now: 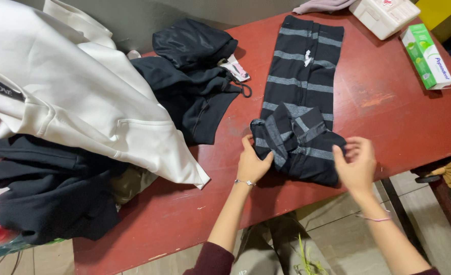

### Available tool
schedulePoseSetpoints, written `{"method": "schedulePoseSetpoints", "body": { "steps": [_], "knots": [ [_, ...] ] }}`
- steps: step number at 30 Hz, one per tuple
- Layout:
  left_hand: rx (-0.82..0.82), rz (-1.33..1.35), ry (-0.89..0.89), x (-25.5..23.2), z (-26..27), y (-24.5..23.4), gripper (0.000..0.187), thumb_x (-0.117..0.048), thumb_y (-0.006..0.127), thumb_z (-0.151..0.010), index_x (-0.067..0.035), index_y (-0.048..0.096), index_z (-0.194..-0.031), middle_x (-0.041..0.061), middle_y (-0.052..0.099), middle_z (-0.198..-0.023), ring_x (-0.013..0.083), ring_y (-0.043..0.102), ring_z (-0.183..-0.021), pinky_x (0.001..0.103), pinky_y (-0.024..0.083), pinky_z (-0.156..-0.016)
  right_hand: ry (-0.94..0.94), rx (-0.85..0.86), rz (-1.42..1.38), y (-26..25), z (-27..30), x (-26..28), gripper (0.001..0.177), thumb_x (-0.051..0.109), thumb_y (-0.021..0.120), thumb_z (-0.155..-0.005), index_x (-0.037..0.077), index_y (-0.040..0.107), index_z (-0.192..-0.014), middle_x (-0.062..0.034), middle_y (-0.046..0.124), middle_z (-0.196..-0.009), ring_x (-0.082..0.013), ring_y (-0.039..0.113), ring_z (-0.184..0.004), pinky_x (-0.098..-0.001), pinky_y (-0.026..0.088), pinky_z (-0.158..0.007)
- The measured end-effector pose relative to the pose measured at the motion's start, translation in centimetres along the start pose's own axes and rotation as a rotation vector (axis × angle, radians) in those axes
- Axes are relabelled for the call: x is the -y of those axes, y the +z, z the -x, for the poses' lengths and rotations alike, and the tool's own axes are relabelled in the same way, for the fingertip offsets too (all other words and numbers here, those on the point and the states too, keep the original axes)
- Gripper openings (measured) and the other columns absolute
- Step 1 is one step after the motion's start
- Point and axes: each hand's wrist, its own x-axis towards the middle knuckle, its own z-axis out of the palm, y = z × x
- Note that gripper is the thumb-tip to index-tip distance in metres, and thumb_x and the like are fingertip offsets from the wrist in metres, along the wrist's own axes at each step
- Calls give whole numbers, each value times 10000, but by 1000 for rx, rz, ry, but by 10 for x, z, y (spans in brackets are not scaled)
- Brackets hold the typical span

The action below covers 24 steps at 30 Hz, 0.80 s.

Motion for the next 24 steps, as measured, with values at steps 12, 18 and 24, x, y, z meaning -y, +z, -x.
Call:
{"method": "schedulePoseSetpoints", "body": {
  "steps": [12,18,24],
  "knots": [
    [-11,-10,111,-14,14,8,529,-120,534,-1015,-111,366,-1516,299,657,-1242,484,630,-1131,540,507,-897,528,371,-613,64,-13,38,184,182,636,-1039,3,592,-1052,-85,639,-819,-126,615,-670,-306,589,-607],
    [-123,99,128,7,13,11,733,-214,679,-874,-69,336,-1505,289,539,-1432,477,570,-1240,515,483,-986,517,319,-742,64,-10,29,150,158,623,-1000,46,569,-1085,-101,716,-887,-153,673,-693,-281,548,-624],
    [-79,8,-241,-27,-14,24,746,-421,709,-872,-91,419,-1475,223,619,-1383,411,606,-1260,477,489,-1030,260,329,-30,67,-18,27,372,333,806,-917,27,647,-1055,-126,726,-854,-181,665,-703,-293,505,-635]
  ]
}}
